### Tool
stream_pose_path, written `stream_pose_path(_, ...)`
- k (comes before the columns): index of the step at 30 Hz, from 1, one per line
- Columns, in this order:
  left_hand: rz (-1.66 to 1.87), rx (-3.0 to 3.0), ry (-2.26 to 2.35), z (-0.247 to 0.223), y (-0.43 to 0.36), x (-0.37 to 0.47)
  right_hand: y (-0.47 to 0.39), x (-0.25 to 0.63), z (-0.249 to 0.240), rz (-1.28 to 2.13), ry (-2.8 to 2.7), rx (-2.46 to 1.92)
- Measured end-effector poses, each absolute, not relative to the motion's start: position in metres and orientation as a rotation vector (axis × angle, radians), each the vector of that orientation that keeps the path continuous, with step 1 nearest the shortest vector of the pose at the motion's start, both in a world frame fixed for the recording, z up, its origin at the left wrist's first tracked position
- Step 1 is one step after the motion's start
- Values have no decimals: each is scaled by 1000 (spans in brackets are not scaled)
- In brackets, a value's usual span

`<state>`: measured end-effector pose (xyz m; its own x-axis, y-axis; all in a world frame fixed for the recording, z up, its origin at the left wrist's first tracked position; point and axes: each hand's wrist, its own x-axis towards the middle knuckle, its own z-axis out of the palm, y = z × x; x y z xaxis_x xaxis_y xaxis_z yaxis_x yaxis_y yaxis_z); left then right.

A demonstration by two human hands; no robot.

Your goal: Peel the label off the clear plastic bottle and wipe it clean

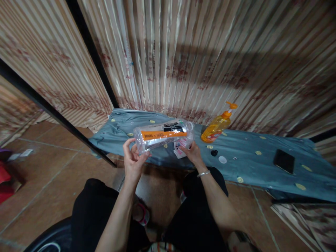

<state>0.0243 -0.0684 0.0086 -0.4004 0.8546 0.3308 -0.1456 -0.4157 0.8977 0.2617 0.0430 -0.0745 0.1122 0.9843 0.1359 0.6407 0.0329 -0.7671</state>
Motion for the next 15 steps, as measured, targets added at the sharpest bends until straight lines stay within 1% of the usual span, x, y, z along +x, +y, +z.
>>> stream_pose_path(15,1892,1121,1071,7,-69,25,42,262,-72,627,-1594,-1660)
